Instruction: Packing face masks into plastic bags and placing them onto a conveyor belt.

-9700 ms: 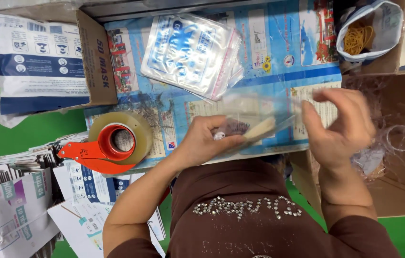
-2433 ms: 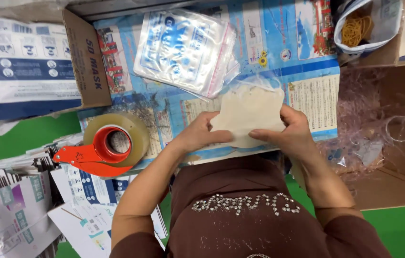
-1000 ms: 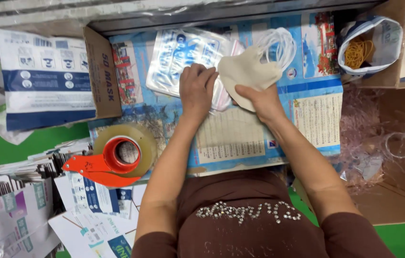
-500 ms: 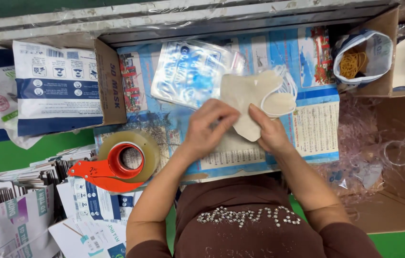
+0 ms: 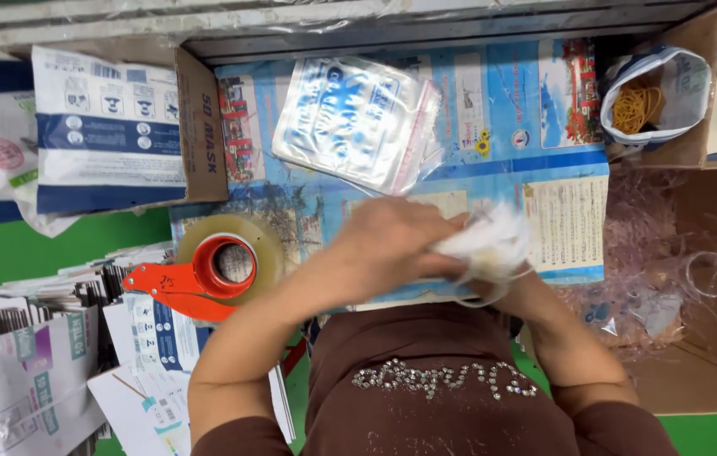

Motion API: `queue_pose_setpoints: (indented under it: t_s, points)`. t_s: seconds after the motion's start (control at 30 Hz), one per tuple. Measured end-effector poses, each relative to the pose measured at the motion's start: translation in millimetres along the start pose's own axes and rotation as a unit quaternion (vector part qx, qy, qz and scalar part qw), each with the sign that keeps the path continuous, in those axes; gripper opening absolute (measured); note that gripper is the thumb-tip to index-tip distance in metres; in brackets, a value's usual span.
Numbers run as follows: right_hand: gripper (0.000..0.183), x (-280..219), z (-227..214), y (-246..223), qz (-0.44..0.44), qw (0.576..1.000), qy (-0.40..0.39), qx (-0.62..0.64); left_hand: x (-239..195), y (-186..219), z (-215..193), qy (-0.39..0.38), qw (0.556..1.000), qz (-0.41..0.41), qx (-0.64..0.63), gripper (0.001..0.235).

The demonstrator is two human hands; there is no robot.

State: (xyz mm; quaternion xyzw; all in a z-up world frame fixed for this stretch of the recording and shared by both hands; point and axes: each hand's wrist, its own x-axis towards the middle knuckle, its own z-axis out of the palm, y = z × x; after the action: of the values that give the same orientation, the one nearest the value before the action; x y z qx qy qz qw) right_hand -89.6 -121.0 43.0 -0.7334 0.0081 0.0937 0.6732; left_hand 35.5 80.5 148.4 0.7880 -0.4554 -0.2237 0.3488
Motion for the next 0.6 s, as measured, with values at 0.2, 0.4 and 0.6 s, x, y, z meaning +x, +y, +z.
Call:
queue_pose_setpoints:
  t_s: [0.2,0.4,0.6]
  points:
    - [0.033,-1,-41,-1,-0.036,0.971,-0.115,-0.208,15,3,22,0.102,0.978,0.162,-0.081,0.040]
    - [0.014,3,-34,-60,-0.135,0.961,0.031,-0.239,13,-7,39,0.061,0.989,-0.052,-0.125,0.041]
    - [0.016,-17,-43,-85,-0.199,0.872,0.333,-0.299,-1,-32,59,0.184,0.947,-0.096,-0.244,0.023]
